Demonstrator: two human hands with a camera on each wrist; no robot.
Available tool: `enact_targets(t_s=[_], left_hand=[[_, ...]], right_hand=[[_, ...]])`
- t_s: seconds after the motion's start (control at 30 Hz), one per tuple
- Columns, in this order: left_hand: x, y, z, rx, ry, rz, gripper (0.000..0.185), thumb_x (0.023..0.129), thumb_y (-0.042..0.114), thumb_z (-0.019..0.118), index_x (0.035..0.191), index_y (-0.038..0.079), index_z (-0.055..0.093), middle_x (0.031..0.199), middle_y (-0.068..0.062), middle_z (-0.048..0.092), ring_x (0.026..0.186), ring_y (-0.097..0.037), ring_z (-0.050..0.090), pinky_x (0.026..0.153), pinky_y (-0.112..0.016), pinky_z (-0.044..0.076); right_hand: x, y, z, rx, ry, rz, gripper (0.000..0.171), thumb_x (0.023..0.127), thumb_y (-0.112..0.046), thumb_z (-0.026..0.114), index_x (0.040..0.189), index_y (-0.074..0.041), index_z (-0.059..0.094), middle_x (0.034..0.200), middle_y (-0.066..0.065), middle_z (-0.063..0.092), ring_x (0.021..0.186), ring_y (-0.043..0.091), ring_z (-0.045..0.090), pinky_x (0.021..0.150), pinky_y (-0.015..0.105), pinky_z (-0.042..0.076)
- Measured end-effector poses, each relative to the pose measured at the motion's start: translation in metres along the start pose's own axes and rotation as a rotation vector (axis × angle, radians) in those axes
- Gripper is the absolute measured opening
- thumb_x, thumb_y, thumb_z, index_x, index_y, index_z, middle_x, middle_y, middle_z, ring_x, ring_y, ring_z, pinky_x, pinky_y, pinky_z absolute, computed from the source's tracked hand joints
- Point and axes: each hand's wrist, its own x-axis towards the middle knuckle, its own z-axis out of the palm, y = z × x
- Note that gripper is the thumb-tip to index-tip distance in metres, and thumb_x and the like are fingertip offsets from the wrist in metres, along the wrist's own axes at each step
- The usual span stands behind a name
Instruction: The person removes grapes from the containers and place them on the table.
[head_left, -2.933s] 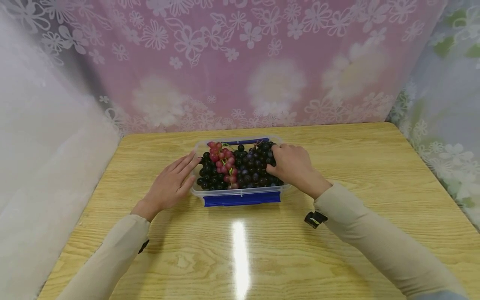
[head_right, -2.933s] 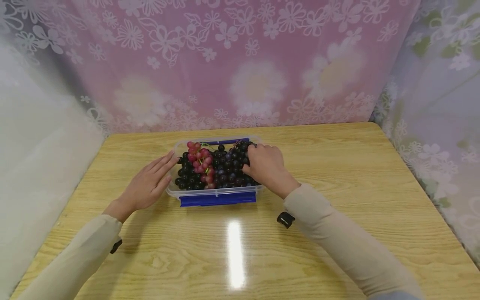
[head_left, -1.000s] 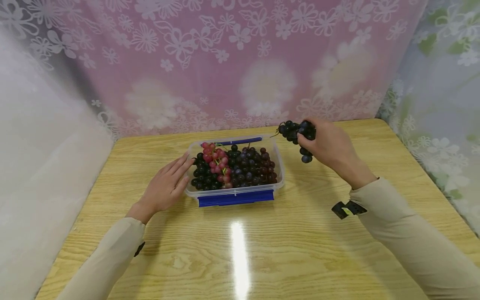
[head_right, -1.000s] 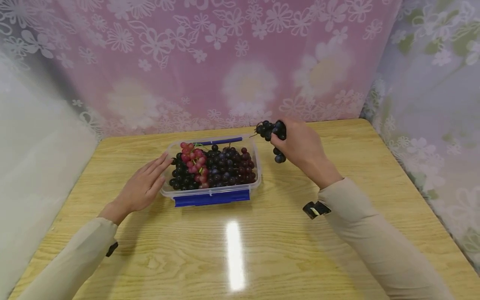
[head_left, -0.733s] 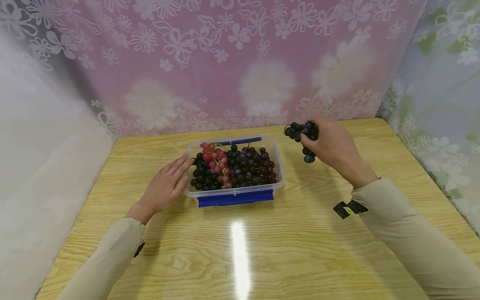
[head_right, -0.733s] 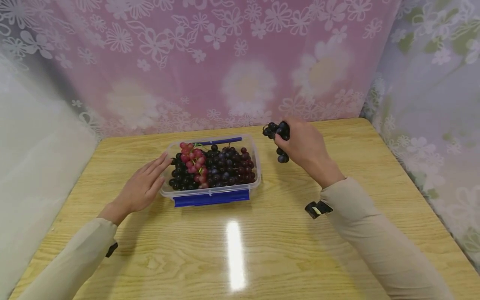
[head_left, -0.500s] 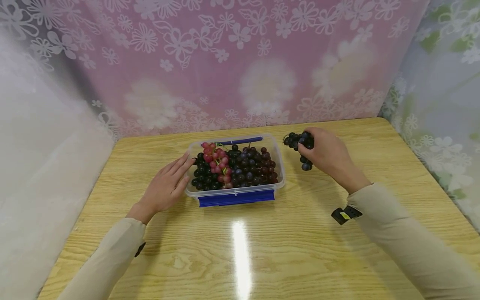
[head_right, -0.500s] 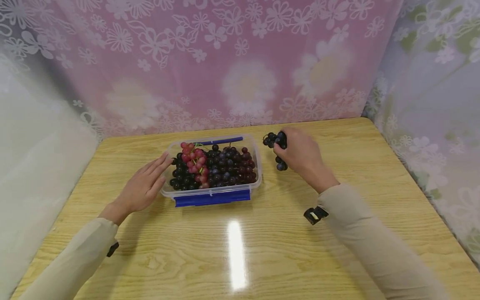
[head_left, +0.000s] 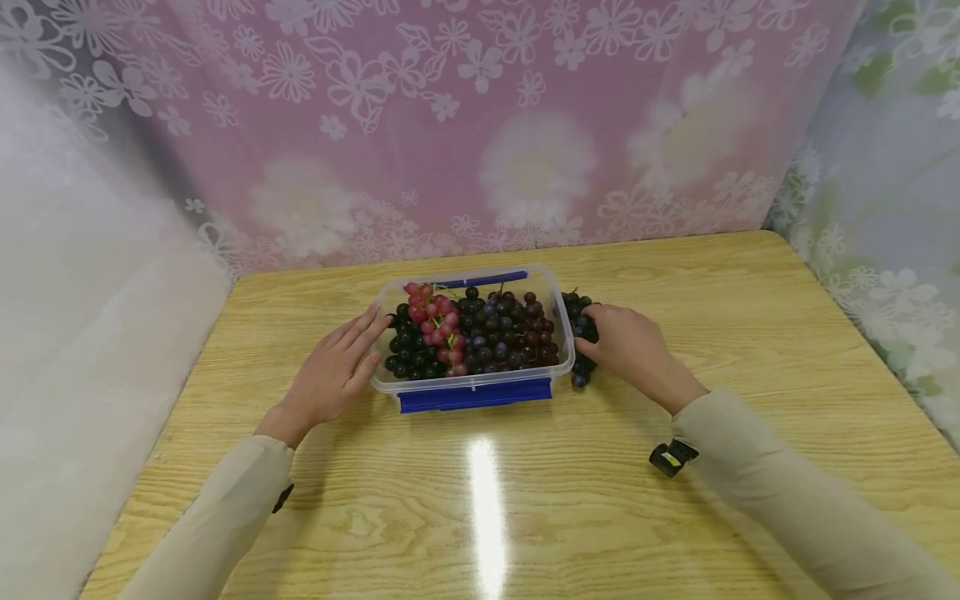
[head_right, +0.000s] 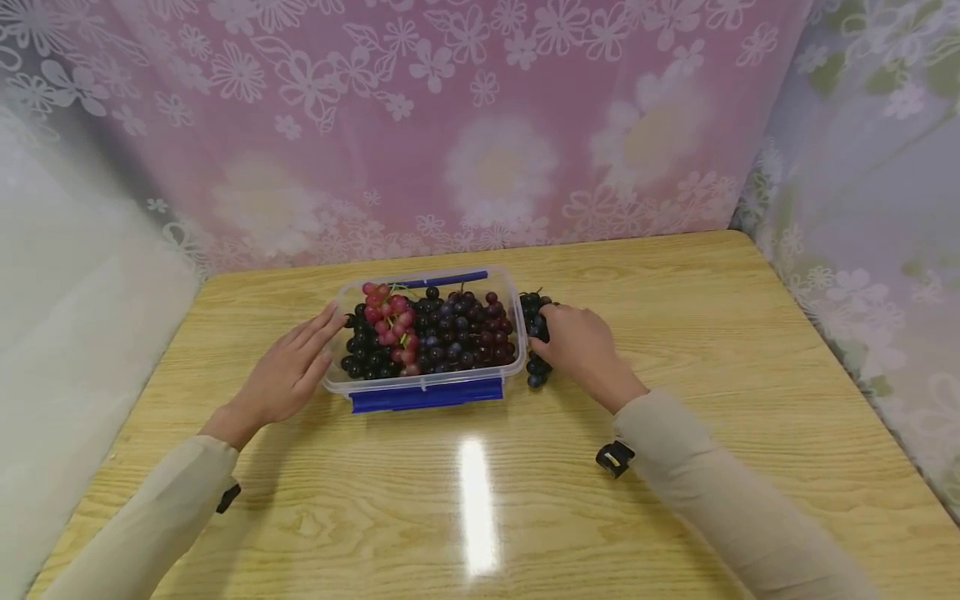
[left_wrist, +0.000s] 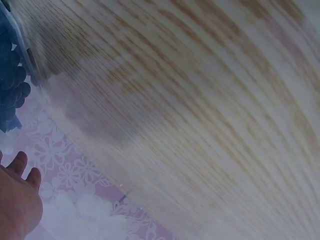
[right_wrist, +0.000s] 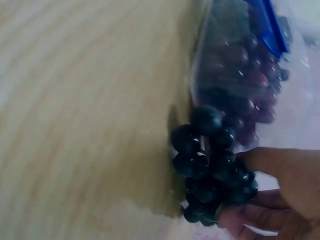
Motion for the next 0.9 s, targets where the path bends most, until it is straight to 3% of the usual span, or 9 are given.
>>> enact_targets(t_s=[0.17, 0.4, 0.53, 0.63, 0.7, 0.77, 0.9], left_hand=[[0.0, 0.0, 0.0, -0.004, 0.009, -0.005, 0.055, 0.103, 0.024, 0.042, 0.154, 0.014, 0.023, 0.159, -0.005, 0.013, 0.141, -0.029, 0.022, 0.11, -0.052, 0.022], [0.0, 0.0, 0.001, -0.004, -0.001, -0.008, 0.058, 0.101, 0.019, 0.046, 0.154, 0.014, 0.022, 0.159, -0.005, 0.012, 0.141, -0.03, 0.022, 0.11, -0.052, 0.021], [0.0, 0.001, 0.001, -0.007, -0.001, -0.012, 0.058, 0.101, 0.019, 0.047, 0.154, 0.014, 0.022, 0.159, -0.004, 0.012, 0.141, -0.029, 0.022, 0.11, -0.052, 0.021], [0.0, 0.002, 0.001, -0.007, 0.0, -0.01, 0.058, 0.101, 0.02, 0.046, 0.154, 0.014, 0.023, 0.159, -0.005, 0.012, 0.141, -0.03, 0.022, 0.11, -0.052, 0.021], [0.0, 0.002, 0.0, -0.005, 0.003, -0.007, 0.057, 0.101, 0.02, 0.046, 0.154, 0.013, 0.023, 0.159, -0.006, 0.013, 0.141, -0.03, 0.023, 0.111, -0.052, 0.021], [0.001, 0.002, 0.0, -0.005, 0.005, -0.005, 0.057, 0.101, 0.02, 0.046, 0.153, 0.013, 0.024, 0.159, -0.006, 0.014, 0.14, -0.03, 0.023, 0.11, -0.052, 0.022], [0.0, 0.001, 0.0, -0.008, 0.01, -0.002, 0.056, 0.102, 0.021, 0.045, 0.153, 0.012, 0.024, 0.158, -0.007, 0.014, 0.14, -0.03, 0.023, 0.11, -0.052, 0.022]], right_hand=[[-0.001, -0.003, 0.012, -0.146, 0.045, -0.075, 0.052, 0.088, -0.034, 0.069, 0.127, -0.001, 0.06, 0.096, 0.016, 0.07, 0.062, 0.027, 0.062, 0.088, 0.054, 0.046], [-0.004, -0.004, 0.017, -0.103, 0.02, -0.067, 0.055, 0.089, -0.036, 0.068, 0.131, -0.003, 0.057, 0.113, 0.018, 0.066, 0.091, 0.035, 0.065, 0.097, 0.059, 0.038], [-0.006, -0.002, 0.015, -0.07, 0.002, -0.061, 0.055, 0.09, -0.036, 0.065, 0.134, -0.005, 0.054, 0.113, 0.018, 0.066, 0.09, 0.035, 0.065, 0.098, 0.063, 0.034], [-0.008, 0.001, 0.012, -0.048, -0.023, -0.062, 0.055, 0.091, -0.037, 0.064, 0.136, -0.007, 0.051, 0.115, 0.018, 0.065, 0.083, 0.032, 0.066, 0.087, 0.058, 0.045], [-0.009, 0.003, 0.007, -0.022, -0.044, -0.06, 0.056, 0.092, -0.036, 0.063, 0.138, -0.008, 0.05, 0.117, 0.018, 0.064, 0.072, 0.028, 0.065, 0.069, 0.05, 0.052], [-0.01, 0.004, 0.0, -0.004, -0.059, -0.057, 0.055, 0.092, -0.035, 0.062, 0.139, -0.009, 0.05, 0.121, 0.02, 0.061, 0.069, 0.026, 0.064, 0.054, 0.042, 0.05], [-0.011, 0.006, -0.019, 0.009, -0.058, -0.049, 0.051, 0.094, -0.033, 0.059, 0.137, -0.009, 0.052, 0.124, 0.022, 0.058, 0.078, 0.032, 0.064, 0.05, 0.041, 0.048]])
